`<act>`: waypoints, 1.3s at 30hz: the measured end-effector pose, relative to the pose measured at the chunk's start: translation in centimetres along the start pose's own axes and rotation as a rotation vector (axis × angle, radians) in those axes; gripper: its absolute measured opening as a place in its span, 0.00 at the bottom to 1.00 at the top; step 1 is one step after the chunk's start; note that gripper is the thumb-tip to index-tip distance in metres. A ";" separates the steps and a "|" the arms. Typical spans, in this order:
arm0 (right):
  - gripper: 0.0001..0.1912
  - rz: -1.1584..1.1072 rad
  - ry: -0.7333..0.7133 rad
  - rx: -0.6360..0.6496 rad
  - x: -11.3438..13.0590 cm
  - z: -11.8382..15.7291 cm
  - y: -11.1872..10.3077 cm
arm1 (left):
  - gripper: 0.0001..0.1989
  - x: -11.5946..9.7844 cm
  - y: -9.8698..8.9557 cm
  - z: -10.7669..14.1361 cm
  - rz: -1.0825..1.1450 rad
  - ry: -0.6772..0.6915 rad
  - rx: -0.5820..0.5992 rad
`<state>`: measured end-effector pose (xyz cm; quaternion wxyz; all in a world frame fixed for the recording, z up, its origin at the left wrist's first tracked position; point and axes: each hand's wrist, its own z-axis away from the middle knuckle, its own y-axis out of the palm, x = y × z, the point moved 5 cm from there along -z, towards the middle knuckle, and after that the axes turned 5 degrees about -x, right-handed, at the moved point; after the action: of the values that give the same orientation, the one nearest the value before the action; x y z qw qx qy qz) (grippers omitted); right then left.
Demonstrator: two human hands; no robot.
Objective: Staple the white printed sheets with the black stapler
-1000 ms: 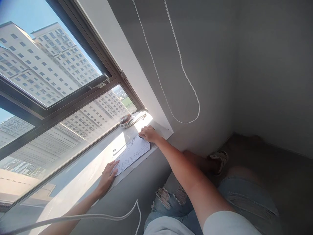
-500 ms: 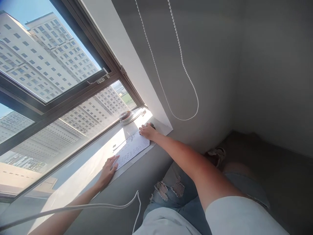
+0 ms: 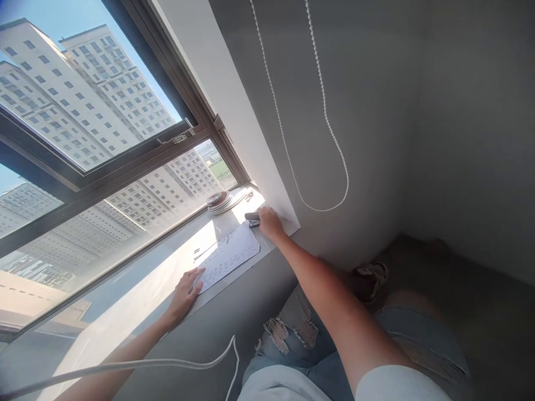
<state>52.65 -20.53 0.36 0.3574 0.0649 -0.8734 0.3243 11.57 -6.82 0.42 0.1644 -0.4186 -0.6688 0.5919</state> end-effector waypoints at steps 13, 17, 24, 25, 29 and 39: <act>0.13 -0.190 -0.122 0.110 8.9 3.3 3.8 | 0.33 0.2 0.5 0.3 -0.012 0.073 0.009; 0.18 -0.239 -0.183 0.326 9.7 4.0 6.3 | 0.30 -0.2 0.3 0.3 -0.012 0.073 0.003; 0.14 -0.645 0.125 0.306 6.8 2.4 6.0 | 0.30 -0.5 0.0 0.3 0.044 0.038 -0.021; 0.15 -0.633 0.153 0.295 6.5 2.3 6.1 | 0.30 -0.7 0.0 0.3 0.047 0.039 -0.031; 0.16 -0.528 0.069 0.320 6.8 2.5 6.7 | 0.26 -2.2 -0.4 -0.8 0.110 0.004 -0.188; 0.20 -0.392 -0.017 0.313 6.6 2.8 7.0 | 0.21 -6.0 3.0 -8.1 0.966 -0.191 -0.255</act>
<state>43.73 -16.00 -0.34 0.3917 0.2905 -0.7861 0.3796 22.01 -6.21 1.27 -0.2424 -0.6407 -0.4781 0.5497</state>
